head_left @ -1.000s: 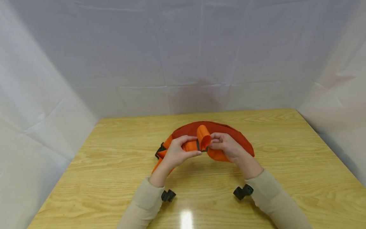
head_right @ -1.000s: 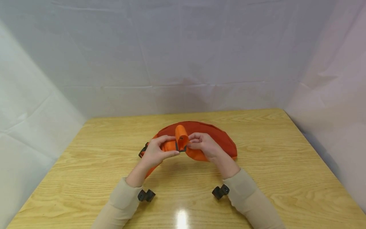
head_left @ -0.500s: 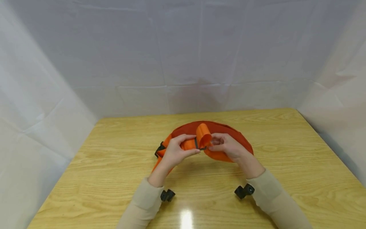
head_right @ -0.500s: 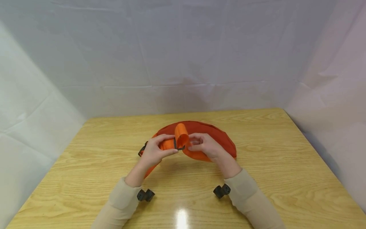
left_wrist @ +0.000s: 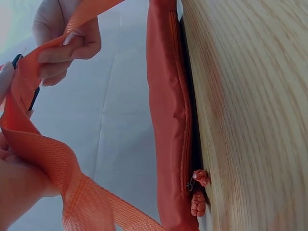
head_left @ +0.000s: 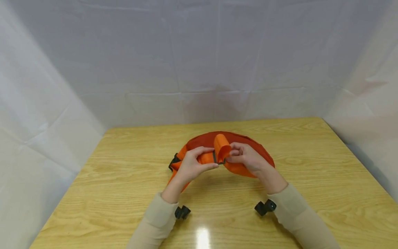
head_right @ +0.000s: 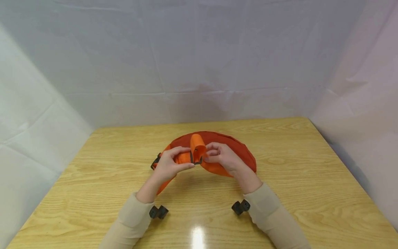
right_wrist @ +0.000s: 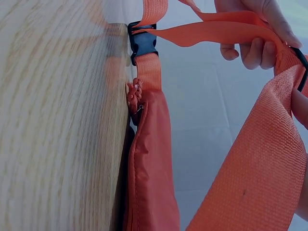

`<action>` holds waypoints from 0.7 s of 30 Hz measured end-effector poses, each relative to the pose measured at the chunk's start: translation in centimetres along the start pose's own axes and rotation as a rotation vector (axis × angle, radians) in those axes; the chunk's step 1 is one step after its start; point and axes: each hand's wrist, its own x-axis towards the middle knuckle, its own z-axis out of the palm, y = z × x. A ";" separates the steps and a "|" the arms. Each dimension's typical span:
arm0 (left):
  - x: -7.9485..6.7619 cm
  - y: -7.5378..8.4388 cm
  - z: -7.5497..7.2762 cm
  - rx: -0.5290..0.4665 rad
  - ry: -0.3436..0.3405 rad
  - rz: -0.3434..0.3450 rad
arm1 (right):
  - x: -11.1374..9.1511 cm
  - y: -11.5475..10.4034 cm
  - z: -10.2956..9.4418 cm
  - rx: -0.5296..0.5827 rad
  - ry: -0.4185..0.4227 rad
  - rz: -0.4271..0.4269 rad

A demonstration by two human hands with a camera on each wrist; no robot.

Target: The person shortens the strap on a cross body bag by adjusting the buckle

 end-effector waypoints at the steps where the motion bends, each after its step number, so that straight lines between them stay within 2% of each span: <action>1: 0.0 0.0 0.0 0.001 0.000 0.001 | 0.0 0.0 0.0 -0.007 0.006 0.001; 4: -0.1 0.4 0.0 0.011 0.005 0.012 | 0.0 0.0 0.1 -0.043 0.030 -0.002; 6: -0.2 1.5 -0.2 0.021 0.006 0.003 | 0.0 0.1 0.0 -0.074 0.036 -0.014; 13: -0.3 1.2 -0.2 0.019 0.025 -0.013 | -0.1 0.3 -0.3 -0.141 -0.025 -0.085; 15: -0.2 0.9 -0.2 0.015 0.022 -0.007 | -0.1 0.3 -0.3 -0.149 -0.028 -0.087; 21: 0.3 -1.9 0.1 -0.004 -0.010 0.003 | -0.2 0.2 -0.4 -0.130 -0.019 -0.078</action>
